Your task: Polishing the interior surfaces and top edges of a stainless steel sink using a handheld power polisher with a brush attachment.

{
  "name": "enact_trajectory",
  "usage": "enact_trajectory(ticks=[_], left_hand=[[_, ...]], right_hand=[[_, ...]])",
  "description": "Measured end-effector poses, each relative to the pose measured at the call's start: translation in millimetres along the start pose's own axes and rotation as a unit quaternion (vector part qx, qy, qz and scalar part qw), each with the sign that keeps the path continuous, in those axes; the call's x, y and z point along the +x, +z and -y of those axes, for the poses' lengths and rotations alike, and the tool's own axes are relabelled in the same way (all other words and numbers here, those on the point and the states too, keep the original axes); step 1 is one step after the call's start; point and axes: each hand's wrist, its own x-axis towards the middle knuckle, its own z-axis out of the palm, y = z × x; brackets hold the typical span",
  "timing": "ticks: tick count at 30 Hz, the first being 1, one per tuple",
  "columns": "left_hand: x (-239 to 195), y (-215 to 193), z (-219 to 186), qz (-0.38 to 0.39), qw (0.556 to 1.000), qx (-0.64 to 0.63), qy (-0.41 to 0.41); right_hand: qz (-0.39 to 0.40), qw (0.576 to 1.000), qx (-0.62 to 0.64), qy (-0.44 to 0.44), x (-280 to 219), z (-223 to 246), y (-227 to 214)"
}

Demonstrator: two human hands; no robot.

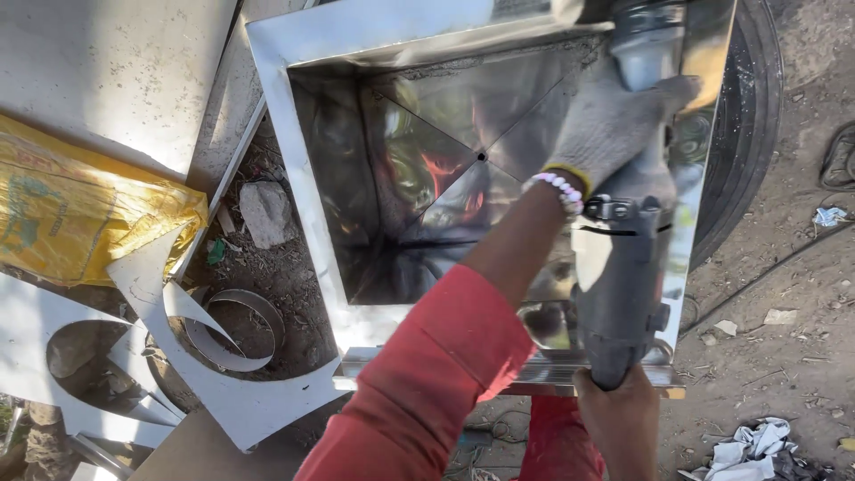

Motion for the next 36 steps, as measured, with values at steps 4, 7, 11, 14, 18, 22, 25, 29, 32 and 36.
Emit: enact_trajectory(ticks=[4, 7, 11, 14, 18, 22, 25, 29, 32, 36], left_hand=[[3, -66, 29, -0.077, 0.99, -0.114, 0.031], [-21, -97, 22, -0.106, 0.974, -0.202, 0.019], [-24, -92, 17, -0.137, 0.973, -0.183, 0.026], [0, -49, 19, -0.128, 0.979, -0.156, -0.001], [36, 26, 14, -0.021, 0.998, -0.052, -0.024], [49, 71, 14, -0.002, 1.0, 0.009, 0.027], [47, 57, 16, -0.033, 0.995, 0.006, 0.094], [6, -32, 0, -0.053, 0.998, -0.03, 0.011], [5, -104, 20, -0.117, 0.985, -0.128, 0.018], [-3, -206, 29, -0.193, 0.932, -0.3, 0.068]], right_hand=[[0.105, 0.994, 0.036, 0.0, -20, 19, 21], [0.084, 0.989, -0.064, -0.101, -5, 6, 48], [0.14, 0.986, -0.069, -0.066, -17, 24, 24], [0.104, 0.994, -0.016, -0.035, -12, 14, 6], [0.043, 0.997, 0.062, -0.008, 16, -12, -21], [-0.04, 0.999, 0.009, -0.031, 37, -22, -38], [-0.045, 0.999, 0.002, -0.017, 34, -14, -36], [0.003, 0.999, -0.039, -0.037, 9, 20, -20], [0.048, 0.993, -0.081, -0.066, -5, 51, -2], [0.053, 0.964, -0.136, -0.223, 17, 75, 26]])
